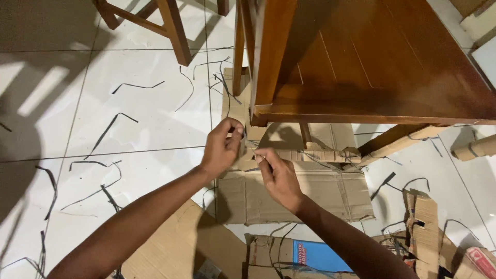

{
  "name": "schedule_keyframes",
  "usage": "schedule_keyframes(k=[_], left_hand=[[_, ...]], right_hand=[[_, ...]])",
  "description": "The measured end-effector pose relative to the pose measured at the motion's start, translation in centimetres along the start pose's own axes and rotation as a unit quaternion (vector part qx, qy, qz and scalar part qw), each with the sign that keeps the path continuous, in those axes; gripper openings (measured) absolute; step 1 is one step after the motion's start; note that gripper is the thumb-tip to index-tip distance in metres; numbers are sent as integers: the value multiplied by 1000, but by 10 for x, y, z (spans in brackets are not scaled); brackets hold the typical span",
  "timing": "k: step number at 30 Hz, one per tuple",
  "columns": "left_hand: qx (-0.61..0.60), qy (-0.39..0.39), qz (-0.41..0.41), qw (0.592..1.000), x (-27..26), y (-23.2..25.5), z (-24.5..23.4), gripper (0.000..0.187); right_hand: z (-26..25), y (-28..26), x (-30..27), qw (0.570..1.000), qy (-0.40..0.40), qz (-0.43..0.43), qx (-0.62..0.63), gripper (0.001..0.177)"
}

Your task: Wrapping wooden chair legs with protective cardboard and securing them with plastic ties

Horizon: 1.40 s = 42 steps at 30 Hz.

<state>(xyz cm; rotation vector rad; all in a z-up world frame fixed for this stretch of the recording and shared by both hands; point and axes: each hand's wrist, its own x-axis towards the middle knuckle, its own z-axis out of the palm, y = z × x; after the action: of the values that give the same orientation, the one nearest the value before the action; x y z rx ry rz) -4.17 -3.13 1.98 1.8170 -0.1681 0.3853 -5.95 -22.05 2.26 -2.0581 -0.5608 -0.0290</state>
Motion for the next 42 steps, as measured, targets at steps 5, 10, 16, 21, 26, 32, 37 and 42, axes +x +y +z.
schedule_keyframes(k=[5, 10, 16, 21, 26, 32, 37, 42], left_hand=[[-30, -21, 15, 999, -1, -34, -3, 4], [-20, -3, 13, 1000, 1, -16, 1, 6], [38, 30, 45, 998, 5, -11, 9, 12], [101, 52, 52, 992, 6, -2, 9, 11], [38, 39, 6, 998, 5, 1, 6, 11], [-31, 45, -152, 987, -23, -23, 22, 17], [-142, 16, -208, 968, -38, -24, 28, 13], [-188, -2, -233, 954, -44, -46, 34, 15]], right_hand=[[1, 7, -10, 998, -19, 29, 50, 22], [3, 11, -10, 996, -41, 20, 73, 25], [11, 23, -17, 997, -72, -9, 40, 24], [21, 4, -23, 998, -43, -33, -32, 23], [24, 4, -33, 998, -56, -27, -15, 25], [23, 13, -36, 998, -67, 3, 10, 26], [21, 19, -41, 995, -100, 26, 5, 20], [29, 43, -49, 990, -133, 48, 7, 16]])
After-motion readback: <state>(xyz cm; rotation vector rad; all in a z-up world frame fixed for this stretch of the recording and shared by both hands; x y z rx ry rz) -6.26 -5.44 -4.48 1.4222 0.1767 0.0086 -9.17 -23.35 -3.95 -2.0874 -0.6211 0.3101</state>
